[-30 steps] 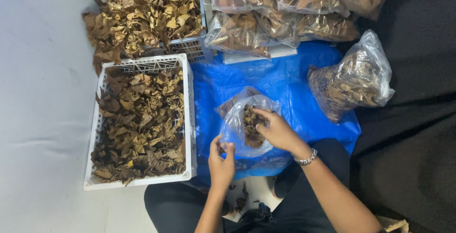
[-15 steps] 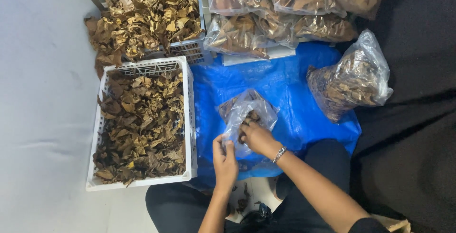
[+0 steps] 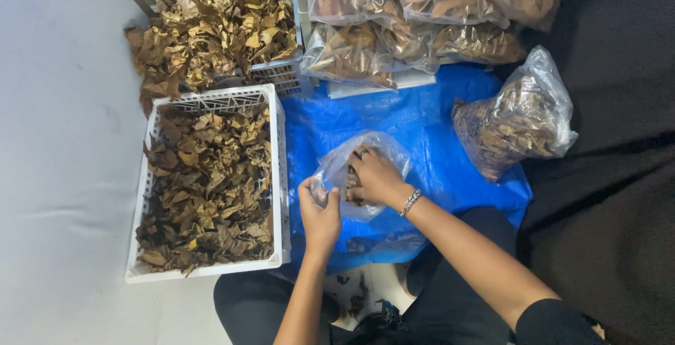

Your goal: Picking up dried leaves from a plastic crate and placing them into a plastic bag for packaging.

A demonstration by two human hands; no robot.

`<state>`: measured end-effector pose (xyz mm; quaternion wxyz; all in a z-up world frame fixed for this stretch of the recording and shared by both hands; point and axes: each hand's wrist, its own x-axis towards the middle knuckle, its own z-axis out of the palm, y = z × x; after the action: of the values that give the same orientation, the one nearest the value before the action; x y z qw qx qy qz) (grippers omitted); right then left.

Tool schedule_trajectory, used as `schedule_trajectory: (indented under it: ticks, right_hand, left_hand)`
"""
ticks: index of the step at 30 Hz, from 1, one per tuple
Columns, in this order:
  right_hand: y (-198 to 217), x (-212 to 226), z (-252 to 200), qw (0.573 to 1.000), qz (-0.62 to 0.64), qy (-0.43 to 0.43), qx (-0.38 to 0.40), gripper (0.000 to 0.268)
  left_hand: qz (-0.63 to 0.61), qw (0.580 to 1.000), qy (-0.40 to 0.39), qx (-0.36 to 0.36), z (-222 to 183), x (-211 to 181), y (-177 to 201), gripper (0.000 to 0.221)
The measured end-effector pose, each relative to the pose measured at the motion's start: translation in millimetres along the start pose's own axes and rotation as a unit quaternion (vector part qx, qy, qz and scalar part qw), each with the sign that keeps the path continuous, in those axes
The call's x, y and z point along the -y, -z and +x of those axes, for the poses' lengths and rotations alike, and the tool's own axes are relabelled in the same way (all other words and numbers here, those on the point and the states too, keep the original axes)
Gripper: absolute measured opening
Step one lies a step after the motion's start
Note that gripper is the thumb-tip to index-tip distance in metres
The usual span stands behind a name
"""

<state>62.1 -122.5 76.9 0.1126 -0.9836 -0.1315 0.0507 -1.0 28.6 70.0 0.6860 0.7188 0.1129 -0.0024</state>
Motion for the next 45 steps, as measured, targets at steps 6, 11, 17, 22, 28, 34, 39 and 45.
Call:
schedule_trajectory:
  ticks: [6, 11, 17, 22, 28, 34, 39, 45]
  right_hand:
    - [-41, -5, 9, 0.971, -0.130, 0.013, 0.200, 0.076]
    - [-93, -23, 27, 0.971, -0.163, 0.018, 0.173, 0.075]
    - [-101, -32, 37, 0.962, -0.167, -0.012, 0.214, 0.059]
    - [-122, -41, 45, 0.932, -0.242, -0.021, 0.270, 0.060]
    - [-104, -30, 58, 0.953, -0.157, -0.070, 0.248, 0.059]
    - [-84, -11, 68, 0.966, -0.064, -0.130, 0.216, 0.058]
    - [-58, 4, 66, 0.968, -0.001, -0.174, 0.179, 0.057]
    - [-45, -1, 68, 0.964, 0.087, -0.220, 0.125, 0.057]
  left_hand:
    - [-0.009, 0.999, -0.031, 0.006, -5, 21, -15, 0.033]
    - [0.057, 0.998, -0.006, -0.039, -17, 36, -17, 0.089]
    - [0.057, 0.991, 0.119, 0.014, -1, 79, -32, 0.080]
    - [0.076, 0.996, 0.025, 0.038, 6, 123, -39, 0.041]
    - [0.080, 0.997, -0.010, -0.001, 7, 139, -34, 0.033]
    - [0.066, 0.998, 0.010, -0.002, 10, 137, -31, 0.032]
    - [0.044, 0.999, 0.006, 0.010, 6, 127, -32, 0.039]
    - [0.023, 0.999, -0.021, -0.007, 25, 100, -14, 0.038]
